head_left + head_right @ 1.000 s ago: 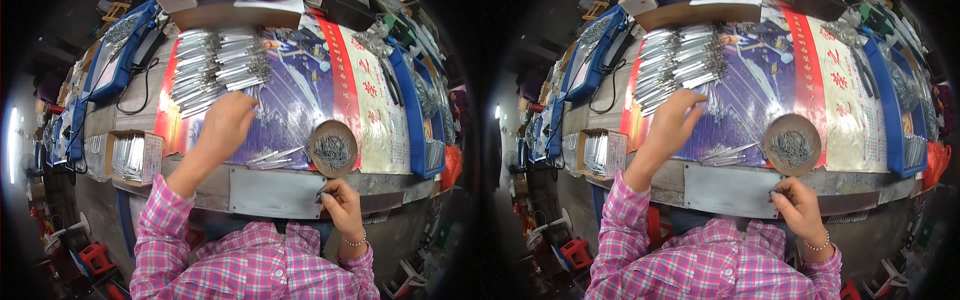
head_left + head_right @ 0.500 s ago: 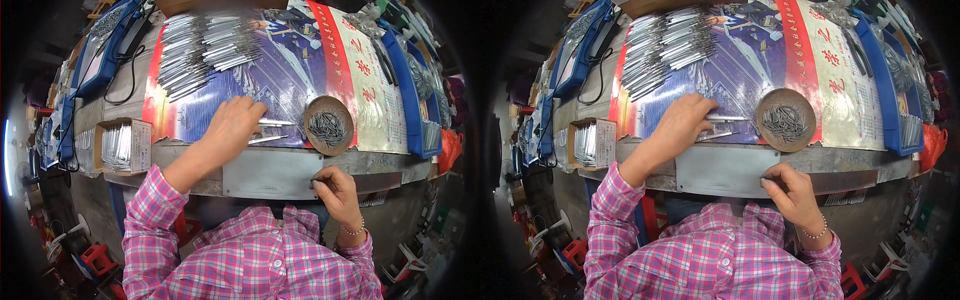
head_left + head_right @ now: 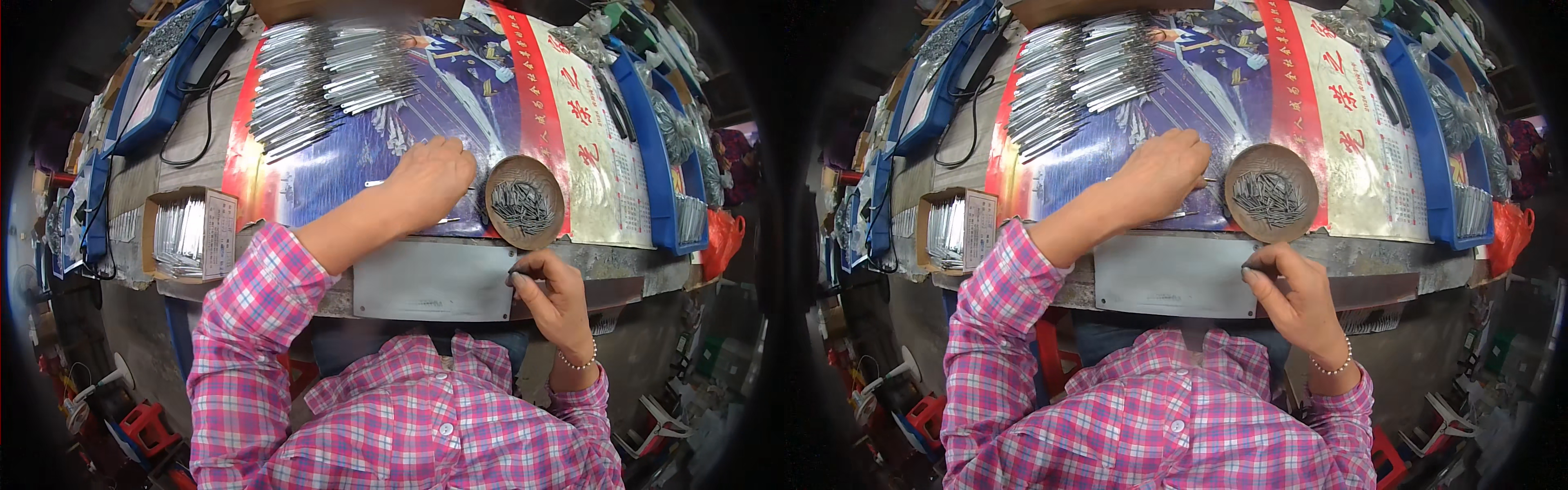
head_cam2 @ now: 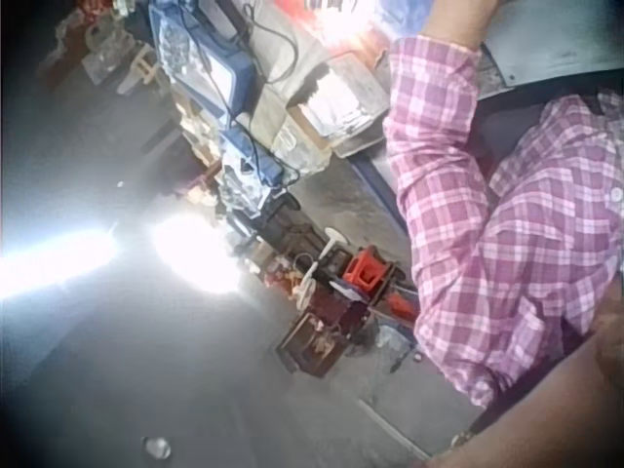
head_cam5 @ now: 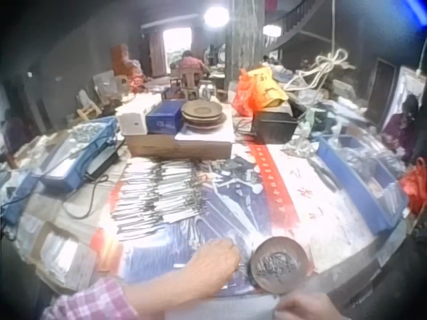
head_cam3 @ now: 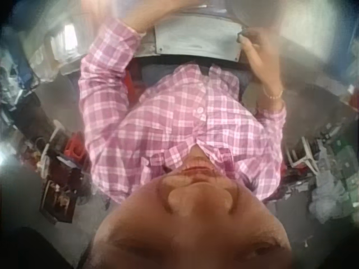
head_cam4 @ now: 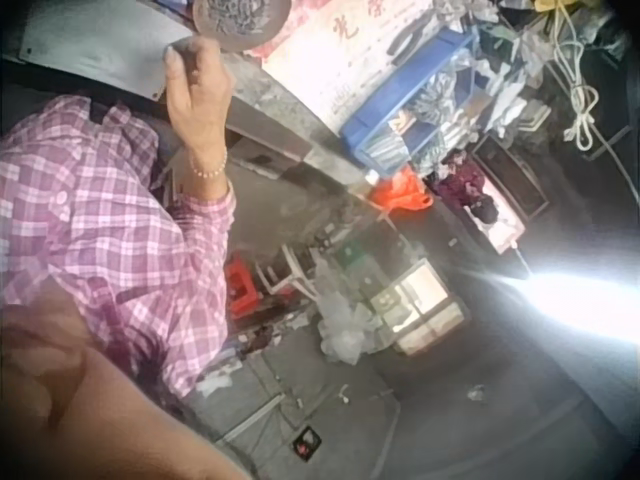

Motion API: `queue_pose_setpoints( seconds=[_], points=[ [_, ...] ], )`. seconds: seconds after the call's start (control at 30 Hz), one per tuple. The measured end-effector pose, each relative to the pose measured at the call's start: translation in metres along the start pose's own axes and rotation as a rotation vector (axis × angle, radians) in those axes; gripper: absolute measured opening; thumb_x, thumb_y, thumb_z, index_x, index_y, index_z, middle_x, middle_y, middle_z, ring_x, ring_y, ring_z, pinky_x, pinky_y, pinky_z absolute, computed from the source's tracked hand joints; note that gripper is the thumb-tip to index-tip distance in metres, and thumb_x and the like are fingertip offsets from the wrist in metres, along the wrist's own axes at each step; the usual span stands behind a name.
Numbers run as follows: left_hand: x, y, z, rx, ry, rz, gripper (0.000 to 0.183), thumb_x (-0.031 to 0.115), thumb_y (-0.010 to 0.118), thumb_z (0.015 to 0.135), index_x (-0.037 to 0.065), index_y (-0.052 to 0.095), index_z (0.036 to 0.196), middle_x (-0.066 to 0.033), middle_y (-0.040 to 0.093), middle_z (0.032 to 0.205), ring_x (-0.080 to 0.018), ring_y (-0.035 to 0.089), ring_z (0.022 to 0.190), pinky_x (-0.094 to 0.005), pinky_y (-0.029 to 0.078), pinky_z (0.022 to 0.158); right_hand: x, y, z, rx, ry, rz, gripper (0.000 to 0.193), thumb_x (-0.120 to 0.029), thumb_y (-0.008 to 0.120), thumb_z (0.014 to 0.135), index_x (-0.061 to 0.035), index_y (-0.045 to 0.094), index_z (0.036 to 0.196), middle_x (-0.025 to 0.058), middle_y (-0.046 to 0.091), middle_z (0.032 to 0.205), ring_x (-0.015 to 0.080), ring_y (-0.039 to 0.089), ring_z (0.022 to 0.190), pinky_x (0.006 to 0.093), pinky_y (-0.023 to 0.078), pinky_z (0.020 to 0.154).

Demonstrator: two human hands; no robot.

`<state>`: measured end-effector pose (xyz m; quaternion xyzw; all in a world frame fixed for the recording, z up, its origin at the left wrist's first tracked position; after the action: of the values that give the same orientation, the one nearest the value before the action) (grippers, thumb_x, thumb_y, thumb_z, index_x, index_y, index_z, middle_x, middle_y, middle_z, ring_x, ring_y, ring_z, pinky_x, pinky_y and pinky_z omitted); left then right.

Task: The person assembles metal tools by picking up metal strips and small pins from a bowl, fitting the pins into the metal strips by hand.

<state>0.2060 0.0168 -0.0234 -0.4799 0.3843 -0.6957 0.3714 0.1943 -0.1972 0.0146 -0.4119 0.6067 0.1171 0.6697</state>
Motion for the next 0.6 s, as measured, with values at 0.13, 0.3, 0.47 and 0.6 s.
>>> queue_pose_setpoints(
  seconds=[0.13,0.3,0.47,0.6],
  points=[
    [-0.01,0.0,0.005,-0.066,0.011,-0.084,0.017,0.009,0.065,0.08,-0.001,0.054,0.089,-0.02,0.059,0.089,-0.0376,0.058,0.086,-0.0469,0.046,0.075,-0.001,-0.019,0.016,0.1,-0.085,-0.171,0.011,-0.006,0.064,0.085,0.0029,0.058,0.09,0.0101,0.06,0.071,0.0166,0.06,0.065,0.0296,0.047,0.061],
    [-0.011,-0.016,0.002,-0.176,-0.128,-0.243,0.022,0.008,0.063,0.08,-0.001,0.055,0.098,-0.0214,0.061,0.096,-0.0379,0.059,0.09,-0.045,0.047,0.076,0.0,-0.031,0.05,0.116,-0.18,-0.522,0.021,-0.006,0.065,0.081,0.0025,0.057,0.098,0.0178,0.059,0.086,0.0344,0.059,0.073,0.0386,0.048,0.067],
    [-0.019,-0.039,-0.013,0.051,0.063,-0.302,0.033,0.007,0.064,0.079,-0.002,0.056,0.109,-0.0196,0.062,0.099,-0.0363,0.06,0.092,-0.0408,0.049,0.079,0.004,-0.029,0.066,0.003,-0.244,-0.833,0.021,-0.005,0.062,0.08,0.0009,0.054,0.099,0.0173,0.057,0.087,0.0375,0.058,0.077,0.0429,0.046,0.068],
    [-0.034,-0.05,-0.04,-0.006,-0.132,-0.216,0.033,0.003,0.061,0.078,0.0,0.056,0.111,-0.018,0.061,0.098,-0.0351,0.059,0.095,-0.0404,0.048,0.082,0.012,-0.024,0.074,-0.081,-0.189,-0.925,0.016,-0.005,0.06,0.08,0.0001,0.052,0.093,0.018,0.054,0.084,0.0392,0.056,0.077,0.0466,0.044,0.068]
  ],
)
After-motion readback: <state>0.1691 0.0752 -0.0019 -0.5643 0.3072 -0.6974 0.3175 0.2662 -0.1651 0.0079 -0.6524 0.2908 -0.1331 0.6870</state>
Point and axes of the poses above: each hand's wrist, its own z-axis towards the middle knuckle, its own y-axis out of the palm, x = y × z, the point moved 4 cm from there along z, towards the middle knuckle
